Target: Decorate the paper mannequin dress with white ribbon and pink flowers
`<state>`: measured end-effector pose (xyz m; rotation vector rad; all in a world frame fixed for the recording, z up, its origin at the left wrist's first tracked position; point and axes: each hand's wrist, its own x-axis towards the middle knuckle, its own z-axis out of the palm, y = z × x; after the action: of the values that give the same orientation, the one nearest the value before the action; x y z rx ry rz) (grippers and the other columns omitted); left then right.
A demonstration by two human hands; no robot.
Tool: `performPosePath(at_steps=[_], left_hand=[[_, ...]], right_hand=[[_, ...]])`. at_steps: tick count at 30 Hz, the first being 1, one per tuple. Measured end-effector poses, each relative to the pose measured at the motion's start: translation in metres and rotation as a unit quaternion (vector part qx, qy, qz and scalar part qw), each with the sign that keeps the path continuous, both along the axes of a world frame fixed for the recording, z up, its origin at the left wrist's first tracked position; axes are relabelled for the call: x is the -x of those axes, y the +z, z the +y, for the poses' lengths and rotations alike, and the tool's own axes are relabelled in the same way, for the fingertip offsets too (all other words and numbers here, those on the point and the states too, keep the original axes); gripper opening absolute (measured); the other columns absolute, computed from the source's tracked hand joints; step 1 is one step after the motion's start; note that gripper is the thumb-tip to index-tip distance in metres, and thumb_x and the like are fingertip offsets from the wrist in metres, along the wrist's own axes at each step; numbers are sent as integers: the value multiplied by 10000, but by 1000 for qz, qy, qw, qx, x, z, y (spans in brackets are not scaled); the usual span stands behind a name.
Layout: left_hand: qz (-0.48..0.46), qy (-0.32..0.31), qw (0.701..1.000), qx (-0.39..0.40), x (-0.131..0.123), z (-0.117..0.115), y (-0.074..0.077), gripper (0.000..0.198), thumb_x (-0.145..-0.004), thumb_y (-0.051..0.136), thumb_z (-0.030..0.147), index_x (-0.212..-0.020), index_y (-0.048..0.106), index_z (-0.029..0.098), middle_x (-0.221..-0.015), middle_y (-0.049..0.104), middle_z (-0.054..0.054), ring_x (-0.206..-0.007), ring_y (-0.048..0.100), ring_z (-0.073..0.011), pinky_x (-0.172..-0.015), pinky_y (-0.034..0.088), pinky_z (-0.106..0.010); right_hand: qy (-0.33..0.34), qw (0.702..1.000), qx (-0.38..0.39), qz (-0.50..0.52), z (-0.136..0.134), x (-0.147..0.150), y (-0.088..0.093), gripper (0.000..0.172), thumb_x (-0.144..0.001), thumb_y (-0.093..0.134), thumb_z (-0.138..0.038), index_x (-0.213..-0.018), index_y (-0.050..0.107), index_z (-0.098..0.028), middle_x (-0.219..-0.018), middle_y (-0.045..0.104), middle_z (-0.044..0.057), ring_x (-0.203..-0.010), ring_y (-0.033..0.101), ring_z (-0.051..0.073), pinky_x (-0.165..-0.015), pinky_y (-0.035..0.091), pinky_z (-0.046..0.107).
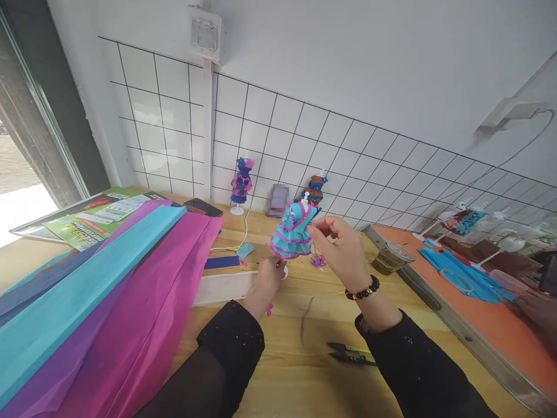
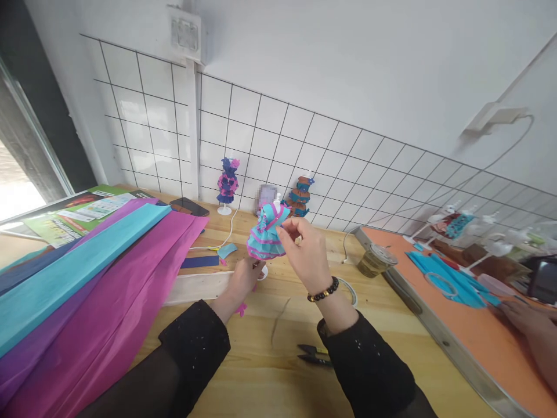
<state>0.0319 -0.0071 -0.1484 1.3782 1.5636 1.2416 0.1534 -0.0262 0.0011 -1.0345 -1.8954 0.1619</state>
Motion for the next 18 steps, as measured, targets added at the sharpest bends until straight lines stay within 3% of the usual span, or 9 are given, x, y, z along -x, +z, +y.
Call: performPosePath(at_steps=[5, 9, 12, 15, 18], left_hand=[[12, 4, 1000, 15, 1, 5, -4, 146, -764, 457, 157, -686, 578, 134, -595, 613, -44, -548, 578, -133, -478, 346, -204], [26, 7, 999, 26, 2, 4, -4, 101, -725, 511, 160, -734, 607, 130, -615, 630, -45, -550, 579, -136, -472, 358, -203], [39, 5, 999, 29, 3, 2, -3, 114, -691, 540, 161, -762, 624, 129, -619, 639, -43, -556, 583, -146, -473, 367, -209], [53, 3, 998, 22, 4, 3, -2, 147, -669, 551, 158, -787, 632, 123, -613, 641, -42, -567, 592, -153, -490, 378, -215], [62, -4, 998, 10, 9, 6, -3, 202, -676, 549, 172, -851, 631, 112, -604, 640, -46, -573, 602, -157, -511, 394, -220]], right_hand=[[10, 991, 126, 33, -14, -23, -17, 289, -769, 569, -430, -721, 618, -150, -559, 589, 4, -503, 498, 111, -486, 378, 222], [-15, 980, 199, 16, -23, -45, -49, 394, -767, 550, -495, -560, 572, -160, -413, 505, -24, -393, 404, 88, -418, 315, 210], [-2, 967, 256, -7, -32, -54, -75, 439, -821, 463, -504, -566, 578, -167, -395, 501, -27, -382, 421, 94, -424, 329, 209], [55, 962, 261, -60, -43, -49, -97, 389, -844, 452, -439, -598, 595, -174, -498, 566, -16, -471, 499, 110, -497, 381, 214], [101, 958, 242, -120, -50, -35, -111, 220, -830, 492, -330, -757, 647, -193, -713, 660, 10, -651, 580, 141, -623, 425, 234]])
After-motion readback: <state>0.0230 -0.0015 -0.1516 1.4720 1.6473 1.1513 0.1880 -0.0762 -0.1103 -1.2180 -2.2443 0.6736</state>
